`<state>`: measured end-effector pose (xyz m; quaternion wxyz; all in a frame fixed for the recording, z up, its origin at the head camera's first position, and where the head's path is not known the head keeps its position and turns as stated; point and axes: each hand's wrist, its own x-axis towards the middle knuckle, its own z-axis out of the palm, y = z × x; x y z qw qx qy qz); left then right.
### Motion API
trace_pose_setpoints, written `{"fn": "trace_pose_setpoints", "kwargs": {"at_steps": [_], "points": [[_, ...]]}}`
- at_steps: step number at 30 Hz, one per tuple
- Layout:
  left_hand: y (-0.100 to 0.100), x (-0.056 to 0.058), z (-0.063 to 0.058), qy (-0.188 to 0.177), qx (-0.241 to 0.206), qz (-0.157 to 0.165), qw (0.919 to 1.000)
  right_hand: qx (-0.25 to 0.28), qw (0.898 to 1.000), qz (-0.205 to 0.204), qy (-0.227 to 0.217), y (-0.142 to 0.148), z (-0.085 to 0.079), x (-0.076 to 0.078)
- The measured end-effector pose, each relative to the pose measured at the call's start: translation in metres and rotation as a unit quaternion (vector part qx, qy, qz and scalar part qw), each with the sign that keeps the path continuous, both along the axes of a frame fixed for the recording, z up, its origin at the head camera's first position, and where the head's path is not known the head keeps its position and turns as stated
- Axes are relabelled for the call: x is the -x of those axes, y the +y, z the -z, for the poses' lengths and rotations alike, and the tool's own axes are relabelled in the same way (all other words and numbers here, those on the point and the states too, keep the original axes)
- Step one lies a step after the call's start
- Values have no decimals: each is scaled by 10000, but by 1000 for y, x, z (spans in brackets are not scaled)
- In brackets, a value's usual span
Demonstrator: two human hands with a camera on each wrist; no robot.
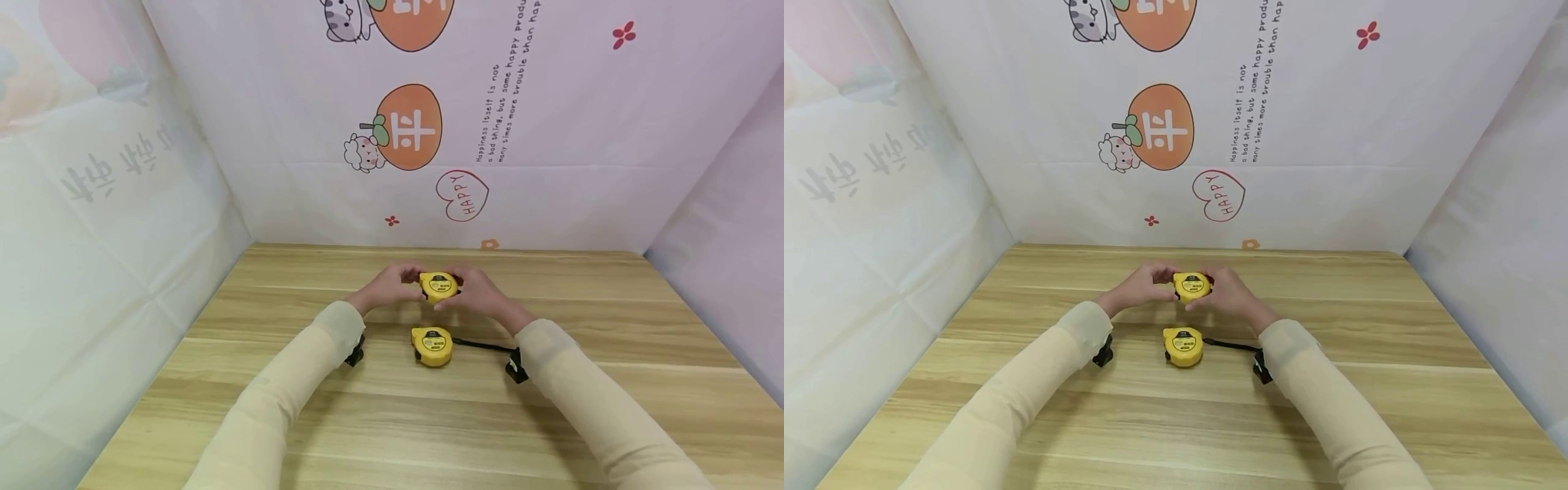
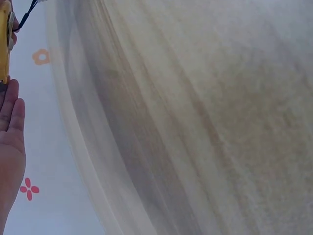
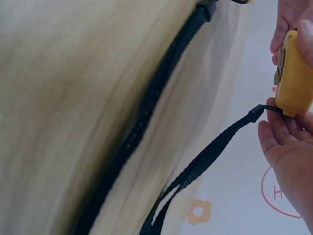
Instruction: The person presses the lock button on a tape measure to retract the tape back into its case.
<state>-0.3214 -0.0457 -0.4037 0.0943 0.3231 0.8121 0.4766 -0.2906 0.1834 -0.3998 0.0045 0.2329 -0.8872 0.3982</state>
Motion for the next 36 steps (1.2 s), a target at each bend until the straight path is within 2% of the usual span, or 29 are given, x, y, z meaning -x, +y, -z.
{"fn": "trace_pose_setpoints", "kwargs": {"at_steps": [14, 23, 36], "points": [[1, 6, 11, -123, 338, 29, 9993, -190, 9995, 80, -257, -3, 13, 7], [2, 5, 12, -261, 757, -78, 9968, -511, 9965, 320, -586, -7, 19, 10], [5, 7, 15, -187, 1128, 21, 9934, -659, 9949, 423, -637, -11, 22, 9]]}}
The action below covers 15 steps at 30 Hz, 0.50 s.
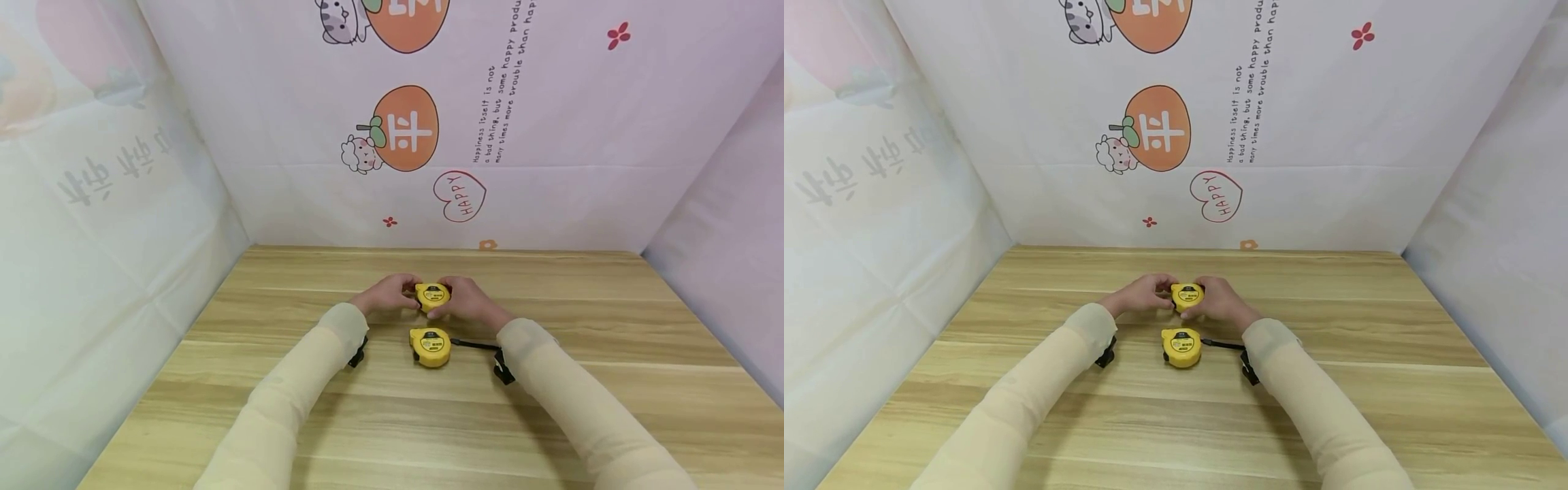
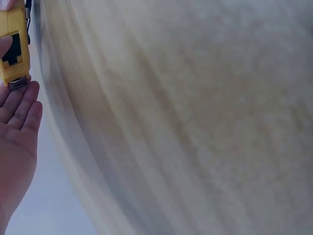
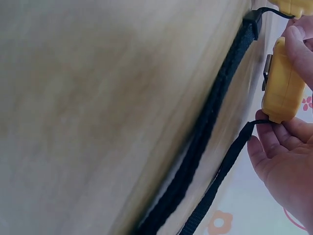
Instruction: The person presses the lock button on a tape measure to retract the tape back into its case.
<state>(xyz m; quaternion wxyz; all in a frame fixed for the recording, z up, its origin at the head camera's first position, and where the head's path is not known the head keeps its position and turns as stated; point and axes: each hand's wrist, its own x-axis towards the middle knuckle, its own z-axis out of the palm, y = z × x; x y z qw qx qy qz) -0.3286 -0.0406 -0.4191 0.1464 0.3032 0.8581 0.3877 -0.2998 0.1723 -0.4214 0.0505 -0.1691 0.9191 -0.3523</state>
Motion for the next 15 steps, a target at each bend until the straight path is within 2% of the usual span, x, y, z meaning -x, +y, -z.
{"fn": "trace_pose_setpoints", "kwargs": {"at_steps": [15], "points": [[1, 0, 2, 18, 109, 81, 9999, -66, 9999, 51, -106, 0, 6, 2]]}}
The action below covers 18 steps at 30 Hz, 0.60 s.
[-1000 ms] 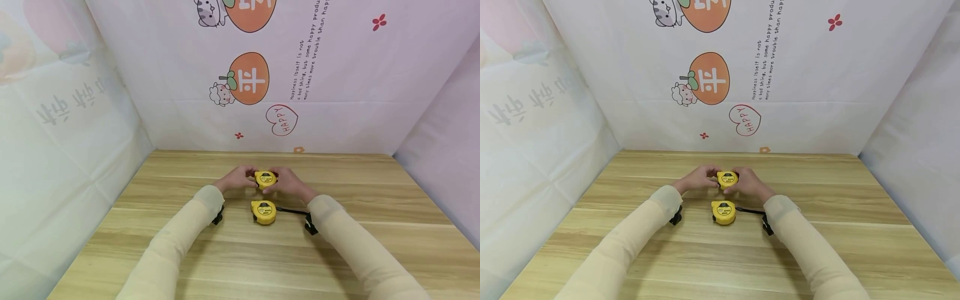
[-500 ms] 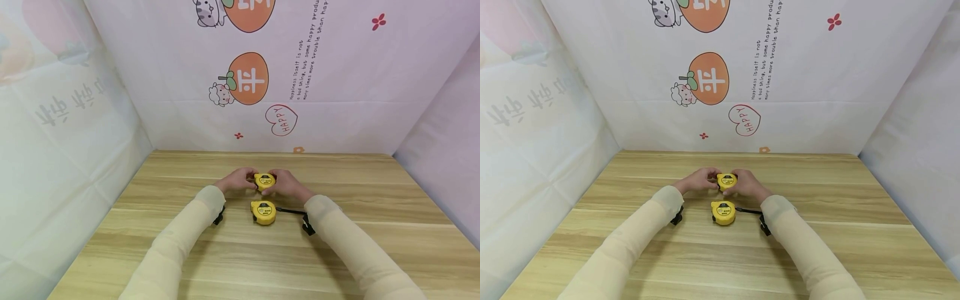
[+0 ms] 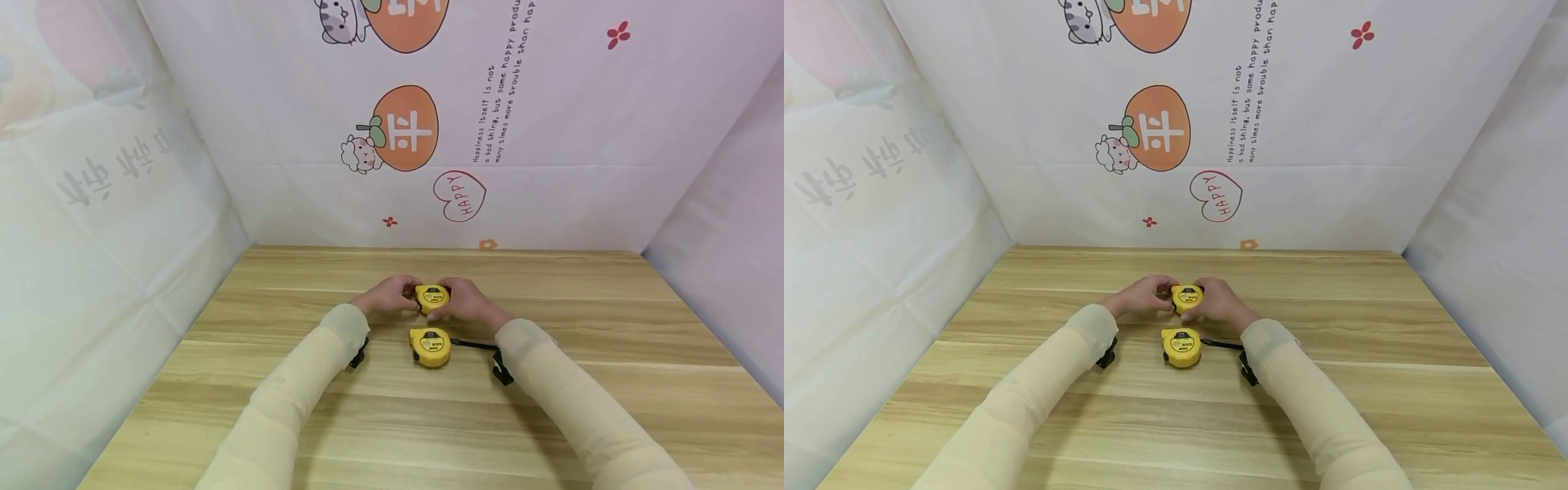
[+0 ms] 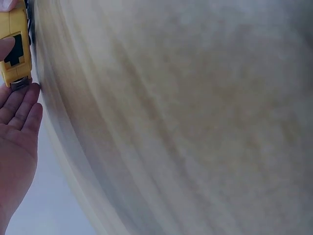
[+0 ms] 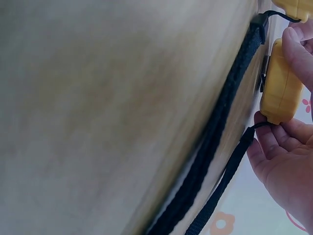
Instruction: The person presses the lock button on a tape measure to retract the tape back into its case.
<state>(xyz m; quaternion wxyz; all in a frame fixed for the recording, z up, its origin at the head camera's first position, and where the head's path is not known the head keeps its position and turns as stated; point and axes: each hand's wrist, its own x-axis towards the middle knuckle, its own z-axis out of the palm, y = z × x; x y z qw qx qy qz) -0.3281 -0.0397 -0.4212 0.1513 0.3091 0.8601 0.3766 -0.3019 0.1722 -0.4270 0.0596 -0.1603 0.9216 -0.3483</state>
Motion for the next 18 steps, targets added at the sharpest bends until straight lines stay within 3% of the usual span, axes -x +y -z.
{"fn": "trace_pose_setpoints", "kwargs": {"at_steps": [18], "points": [[2, -1, 1, -2, 222, -156, 9996, 70, 10000, -66, -8, 2, 0, -1]]}}
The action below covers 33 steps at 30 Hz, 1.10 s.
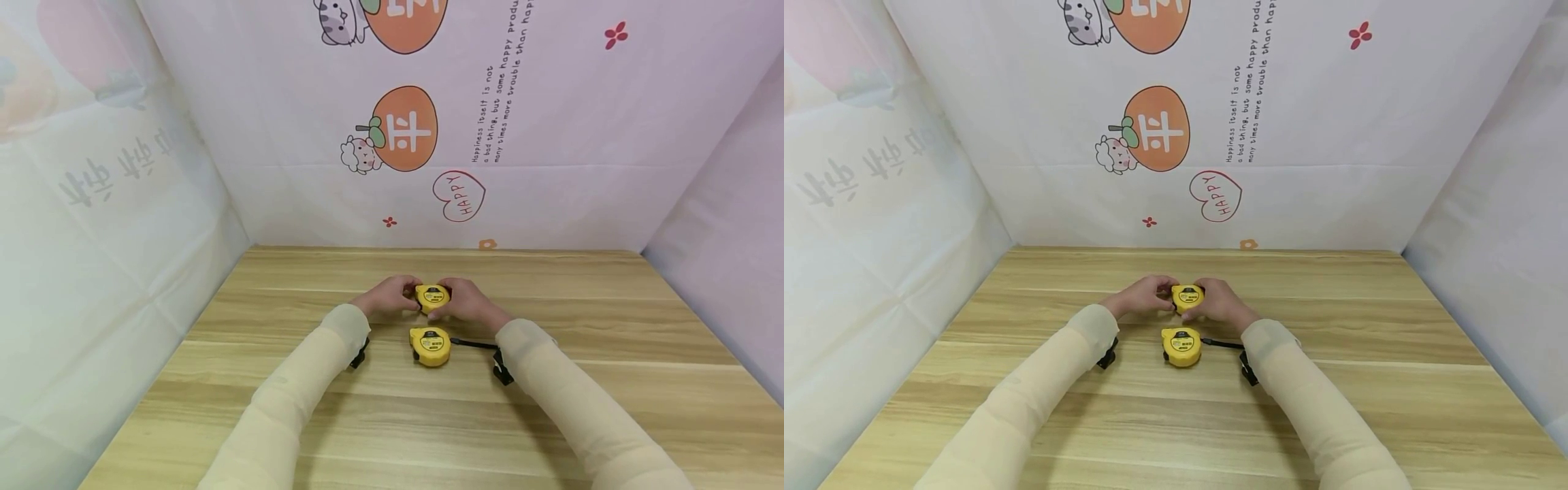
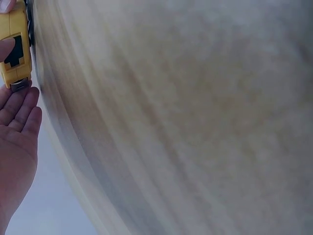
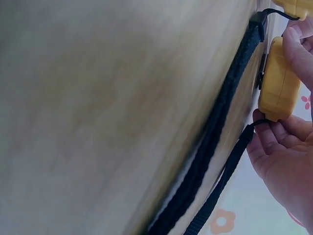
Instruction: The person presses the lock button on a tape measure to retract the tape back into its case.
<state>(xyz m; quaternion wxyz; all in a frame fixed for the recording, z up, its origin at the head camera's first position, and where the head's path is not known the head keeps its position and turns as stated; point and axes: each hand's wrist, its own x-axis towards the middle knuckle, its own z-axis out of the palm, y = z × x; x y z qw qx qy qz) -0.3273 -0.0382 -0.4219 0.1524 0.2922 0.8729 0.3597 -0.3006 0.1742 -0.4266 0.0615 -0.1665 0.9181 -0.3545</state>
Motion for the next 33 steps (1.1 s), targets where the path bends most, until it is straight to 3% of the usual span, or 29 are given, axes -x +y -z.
{"fn": "trace_pose_setpoints", "kwargs": {"at_steps": [17, 26, 30, 33], "points": [[0, -4, -4, -55, 15, -50, 10000, -41, 9999, -98, -127, 1, -5, -4], [-5, -2, -10, 108, 72, -123, 9998, -10, 9995, -32, -310, 8, -14, -3], [-7, -4, -17, 265, -45, -34, 9996, -220, 9997, -21, -107, 13, -25, -5], [-8, -6, -24, 456, -112, 88, 9989, -345, 9990, -98, 284, 19, -32, -7]]}}
